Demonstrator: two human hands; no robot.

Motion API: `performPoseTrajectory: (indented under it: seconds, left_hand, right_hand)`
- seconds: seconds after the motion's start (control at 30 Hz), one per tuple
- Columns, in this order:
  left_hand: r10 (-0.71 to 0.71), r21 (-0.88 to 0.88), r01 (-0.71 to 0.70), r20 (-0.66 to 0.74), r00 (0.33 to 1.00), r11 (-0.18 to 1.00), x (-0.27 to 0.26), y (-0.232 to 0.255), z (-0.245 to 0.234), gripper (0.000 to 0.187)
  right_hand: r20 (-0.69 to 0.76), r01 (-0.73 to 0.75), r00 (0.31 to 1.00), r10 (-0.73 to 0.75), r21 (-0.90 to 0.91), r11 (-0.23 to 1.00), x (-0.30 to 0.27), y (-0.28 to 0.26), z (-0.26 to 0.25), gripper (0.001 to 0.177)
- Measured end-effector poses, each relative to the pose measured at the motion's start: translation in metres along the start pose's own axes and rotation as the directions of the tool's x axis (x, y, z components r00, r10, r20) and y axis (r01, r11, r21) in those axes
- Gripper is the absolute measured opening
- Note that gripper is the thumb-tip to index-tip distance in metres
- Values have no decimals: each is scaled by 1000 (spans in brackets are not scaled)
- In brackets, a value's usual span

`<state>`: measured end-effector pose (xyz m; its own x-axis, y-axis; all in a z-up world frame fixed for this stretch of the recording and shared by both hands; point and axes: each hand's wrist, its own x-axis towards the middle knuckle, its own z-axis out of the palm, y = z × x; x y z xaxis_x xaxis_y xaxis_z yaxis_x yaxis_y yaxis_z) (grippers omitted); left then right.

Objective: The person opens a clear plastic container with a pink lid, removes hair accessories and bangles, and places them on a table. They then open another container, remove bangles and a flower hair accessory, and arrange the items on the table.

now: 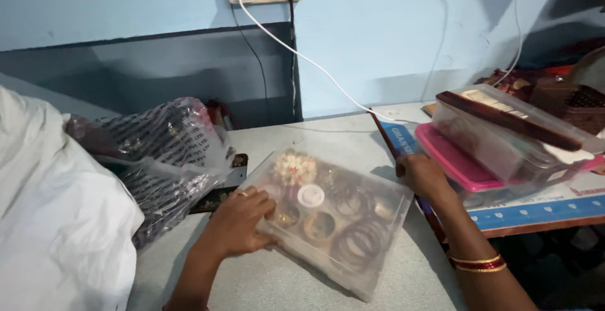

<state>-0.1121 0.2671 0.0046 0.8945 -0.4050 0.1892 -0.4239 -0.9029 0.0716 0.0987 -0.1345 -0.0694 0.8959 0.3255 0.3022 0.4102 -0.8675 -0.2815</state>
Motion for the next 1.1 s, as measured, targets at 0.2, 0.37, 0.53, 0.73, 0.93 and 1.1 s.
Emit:
performPoseTrajectory:
  seconds: [0.2,0.37,0.53,0.73,0.93,1.1]
  left_hand:
    - [91,-26,-92,-33,995,995,0,6,5,67]
    - [8,2,-8,74,997,1000,2,5,8,76]
    - [26,1,-26,2,1000,1000,2,-1,17,79]
    - [307,154,-267,-399,864,951,2,-3,31,73]
    - [-156,-36,157,47,987,987,-1,-2,25,44]
    - [-153,-49,147,-438,886,988,-15,-29,14,32]
  right_hand:
    - [55,-59,997,62,-67,996,6,15,9,12]
    - [2,-65,998,66,-45,997,7,21,17,11]
    - [3,-111,994,113,-164,980,12,20,19,17]
    - [73,-103,989,127,-274,956,4,0,0,22]
    - [-30,-136,991,133,-163,977,-20,-51,-60,22]
    - [136,224,966,-219,-22,974,-92,-124,-67,50]
